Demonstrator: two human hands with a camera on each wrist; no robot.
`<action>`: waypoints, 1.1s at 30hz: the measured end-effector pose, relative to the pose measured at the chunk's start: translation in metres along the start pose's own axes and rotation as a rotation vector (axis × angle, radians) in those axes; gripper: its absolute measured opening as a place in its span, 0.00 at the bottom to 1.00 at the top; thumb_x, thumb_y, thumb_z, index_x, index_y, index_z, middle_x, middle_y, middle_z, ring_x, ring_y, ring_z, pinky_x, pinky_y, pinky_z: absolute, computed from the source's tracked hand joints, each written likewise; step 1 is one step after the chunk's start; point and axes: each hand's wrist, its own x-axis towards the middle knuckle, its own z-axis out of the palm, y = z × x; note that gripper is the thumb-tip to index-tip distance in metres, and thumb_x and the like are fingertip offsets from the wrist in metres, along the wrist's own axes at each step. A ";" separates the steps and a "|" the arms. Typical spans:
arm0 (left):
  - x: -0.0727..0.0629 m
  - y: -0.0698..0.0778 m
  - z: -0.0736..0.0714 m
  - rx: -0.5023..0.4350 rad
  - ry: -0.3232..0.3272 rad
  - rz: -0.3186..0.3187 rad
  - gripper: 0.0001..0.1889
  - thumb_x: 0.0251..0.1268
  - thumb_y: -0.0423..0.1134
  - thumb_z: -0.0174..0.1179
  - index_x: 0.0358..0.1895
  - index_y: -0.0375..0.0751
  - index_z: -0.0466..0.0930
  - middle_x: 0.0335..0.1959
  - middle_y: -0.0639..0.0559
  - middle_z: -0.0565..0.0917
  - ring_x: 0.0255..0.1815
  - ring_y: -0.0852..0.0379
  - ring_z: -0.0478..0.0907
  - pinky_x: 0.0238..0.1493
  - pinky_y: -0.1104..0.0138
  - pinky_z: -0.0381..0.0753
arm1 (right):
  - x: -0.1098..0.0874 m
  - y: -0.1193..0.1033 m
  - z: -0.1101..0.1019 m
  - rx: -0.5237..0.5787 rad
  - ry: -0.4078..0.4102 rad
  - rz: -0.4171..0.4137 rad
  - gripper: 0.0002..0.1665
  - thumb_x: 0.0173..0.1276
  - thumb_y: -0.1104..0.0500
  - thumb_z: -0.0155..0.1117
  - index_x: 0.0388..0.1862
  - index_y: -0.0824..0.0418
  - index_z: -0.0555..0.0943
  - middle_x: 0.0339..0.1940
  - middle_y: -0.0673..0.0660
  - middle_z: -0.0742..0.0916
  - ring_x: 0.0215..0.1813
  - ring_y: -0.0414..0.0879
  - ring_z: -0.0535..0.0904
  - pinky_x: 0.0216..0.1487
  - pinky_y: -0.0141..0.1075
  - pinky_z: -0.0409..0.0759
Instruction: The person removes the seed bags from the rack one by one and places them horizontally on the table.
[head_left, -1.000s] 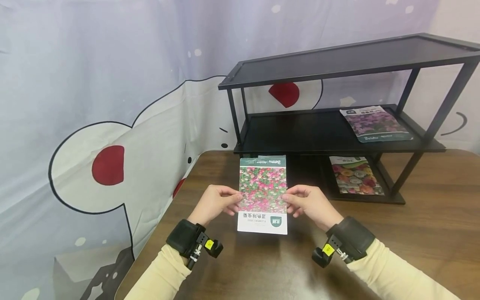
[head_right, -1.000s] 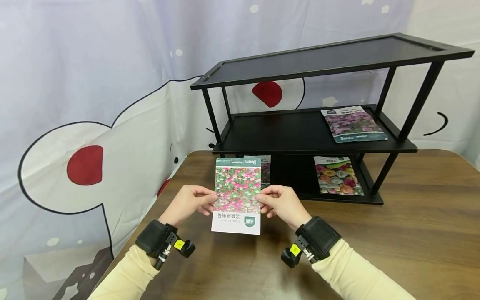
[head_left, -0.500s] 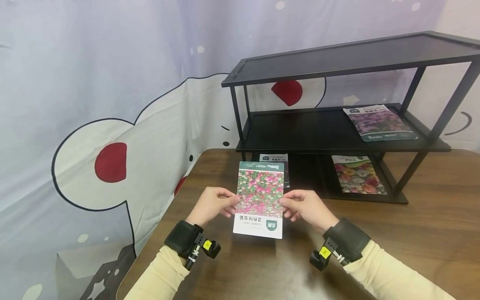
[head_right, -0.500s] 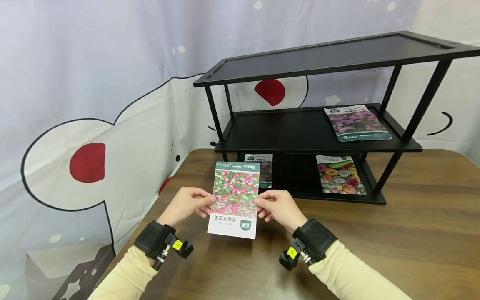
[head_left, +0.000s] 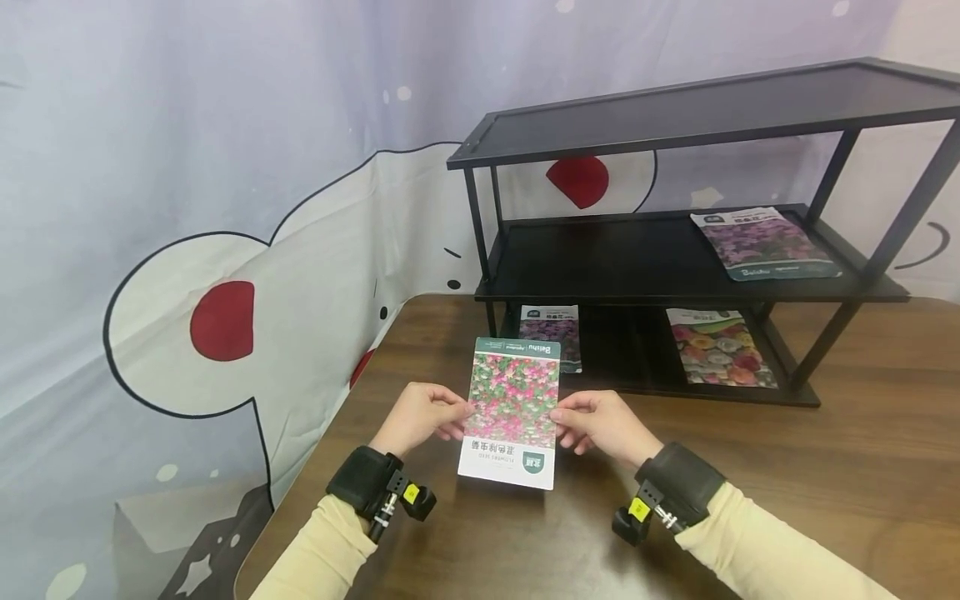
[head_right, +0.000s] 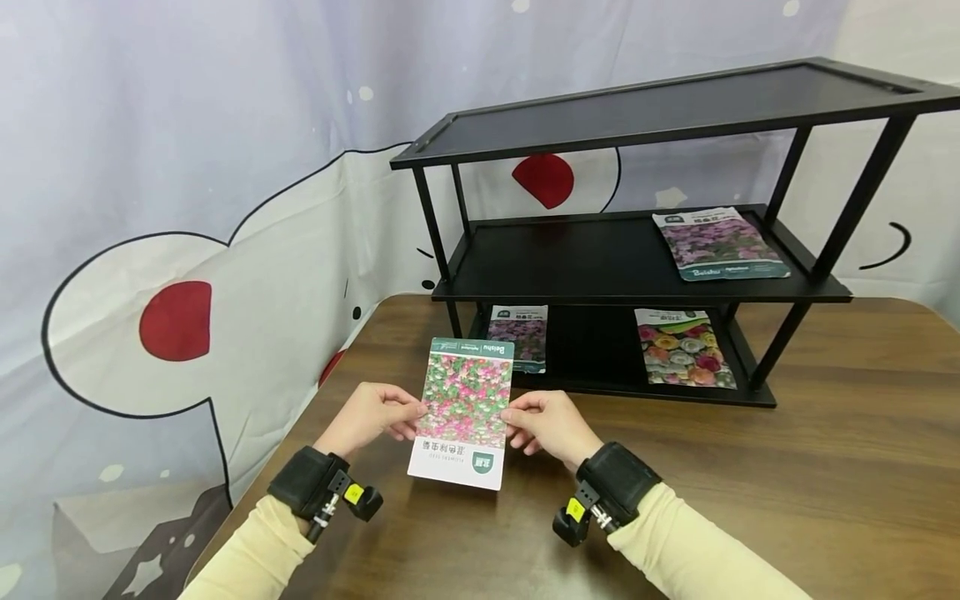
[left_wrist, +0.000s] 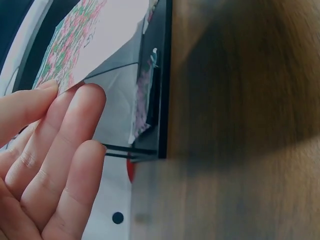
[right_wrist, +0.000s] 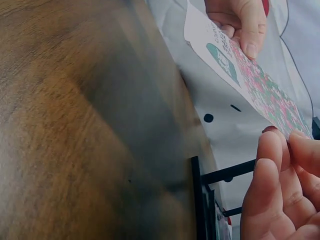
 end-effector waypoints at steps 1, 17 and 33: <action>0.000 -0.002 0.000 0.004 -0.004 -0.008 0.12 0.55 0.41 0.66 0.33 0.34 0.83 0.24 0.47 0.84 0.23 0.52 0.82 0.29 0.62 0.81 | 0.000 0.001 0.001 -0.005 0.000 0.004 0.14 0.64 0.60 0.62 0.39 0.73 0.79 0.26 0.61 0.84 0.24 0.44 0.79 0.23 0.34 0.78; -0.001 -0.028 -0.002 0.154 -0.093 -0.104 0.09 0.56 0.41 0.65 0.29 0.38 0.83 0.22 0.50 0.83 0.23 0.55 0.81 0.25 0.64 0.78 | 0.011 0.016 0.021 -0.262 -0.168 0.042 0.08 0.65 0.63 0.59 0.27 0.65 0.80 0.20 0.54 0.84 0.18 0.40 0.77 0.14 0.27 0.66; 0.012 -0.047 -0.005 0.232 -0.073 -0.188 0.07 0.56 0.38 0.65 0.27 0.37 0.83 0.19 0.50 0.82 0.20 0.57 0.79 0.22 0.66 0.77 | 0.039 0.013 0.039 -0.588 -0.220 0.109 0.15 0.62 0.60 0.63 0.16 0.61 0.76 0.11 0.50 0.77 0.15 0.39 0.69 0.14 0.28 0.64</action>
